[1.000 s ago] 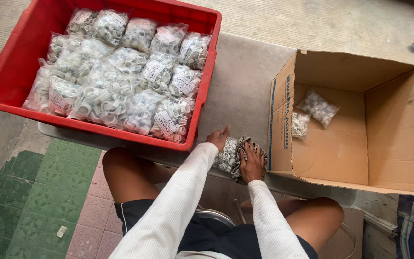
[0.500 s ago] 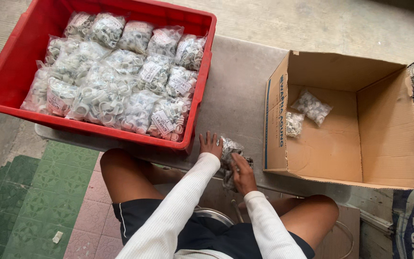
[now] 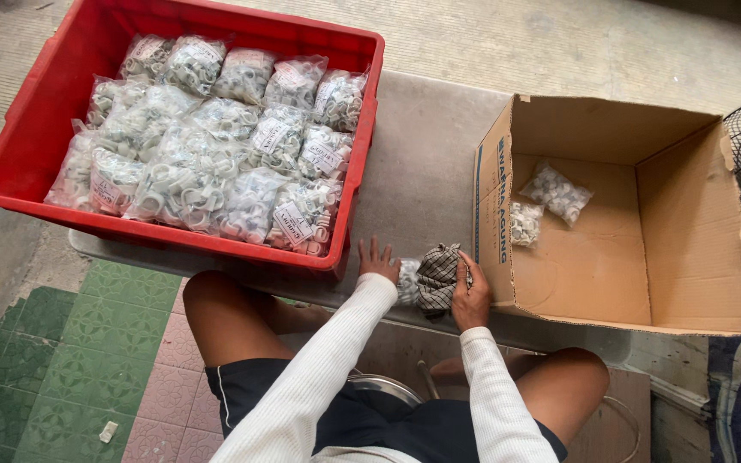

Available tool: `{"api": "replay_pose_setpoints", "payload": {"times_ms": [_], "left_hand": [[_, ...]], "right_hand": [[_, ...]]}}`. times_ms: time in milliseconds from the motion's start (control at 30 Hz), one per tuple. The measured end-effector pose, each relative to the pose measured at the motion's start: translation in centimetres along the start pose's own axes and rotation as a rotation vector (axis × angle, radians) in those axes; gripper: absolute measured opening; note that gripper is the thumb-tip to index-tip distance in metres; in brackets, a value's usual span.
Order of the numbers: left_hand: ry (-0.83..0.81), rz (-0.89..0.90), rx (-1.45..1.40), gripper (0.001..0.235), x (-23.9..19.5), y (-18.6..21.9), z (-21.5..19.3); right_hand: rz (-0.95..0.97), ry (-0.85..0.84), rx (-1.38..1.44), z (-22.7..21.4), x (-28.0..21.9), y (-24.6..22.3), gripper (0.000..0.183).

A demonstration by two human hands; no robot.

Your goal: The person repeatedly picks small plastic-wrapped items from a red crate, wipes them with a cloth, and places them into a cardboard box. The process continues throughout the clip with multiple items handled one at a time.

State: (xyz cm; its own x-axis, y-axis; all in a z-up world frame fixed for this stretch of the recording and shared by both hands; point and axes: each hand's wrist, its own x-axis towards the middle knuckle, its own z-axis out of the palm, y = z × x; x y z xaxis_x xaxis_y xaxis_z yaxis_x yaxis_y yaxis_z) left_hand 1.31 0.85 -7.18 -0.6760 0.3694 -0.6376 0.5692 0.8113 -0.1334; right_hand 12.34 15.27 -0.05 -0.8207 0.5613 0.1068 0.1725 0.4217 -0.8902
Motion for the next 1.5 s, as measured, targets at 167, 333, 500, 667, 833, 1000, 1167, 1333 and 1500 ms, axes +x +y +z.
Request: {"api": "replay_pose_setpoints", "payload": {"times_ms": [167, 333, 500, 667, 833, 1000, 1167, 1333, 1500], "left_hand": [[0.041, 0.002, -0.010, 0.048, 0.1, -0.7, -0.4], [0.157, 0.067, -0.069, 0.040, 1.0, -0.2, 2.1], [0.192, 0.037, -0.096, 0.037, 1.3, 0.0, 2.2], [0.135, 0.074, -0.044, 0.061, -3.3, -1.5, -0.9], [0.135, 0.074, -0.123, 0.076, -0.4, -1.8, 2.2], [0.093, 0.083, -0.144, 0.102, -1.6, -1.8, 1.1], [0.088, 0.077, -0.139, 0.092, 1.9, -1.4, 4.4], [0.036, 0.070, -0.158, 0.100, -1.4, -1.4, 1.9], [0.011, 0.130, -0.026, 0.099, -3.5, -1.6, -1.4]], "right_hand": [[-0.207, -0.083, -0.222, 1.6, -3.1, 0.5, 0.039], [-0.403, -0.476, -0.565, 4.7, -6.4, 2.3, 0.064], [-0.004, -0.270, -0.512, 7.2, -1.6, 3.6, 0.045], [-0.050, -0.265, -0.620, 7.0, -3.5, 4.2, 0.047], [-0.383, -0.533, -0.767, 5.2, -5.8, 3.8, 0.069], [0.032, -0.285, -0.715, 6.7, -1.7, 10.5, 0.066], [-0.298, -0.439, -0.666, 5.5, -7.3, 3.5, 0.062], [-0.151, -0.338, -0.688, 6.4, -2.8, 7.8, 0.074], [-0.302, -0.332, -0.578, 6.0, -2.4, 7.6, 0.055]]}}
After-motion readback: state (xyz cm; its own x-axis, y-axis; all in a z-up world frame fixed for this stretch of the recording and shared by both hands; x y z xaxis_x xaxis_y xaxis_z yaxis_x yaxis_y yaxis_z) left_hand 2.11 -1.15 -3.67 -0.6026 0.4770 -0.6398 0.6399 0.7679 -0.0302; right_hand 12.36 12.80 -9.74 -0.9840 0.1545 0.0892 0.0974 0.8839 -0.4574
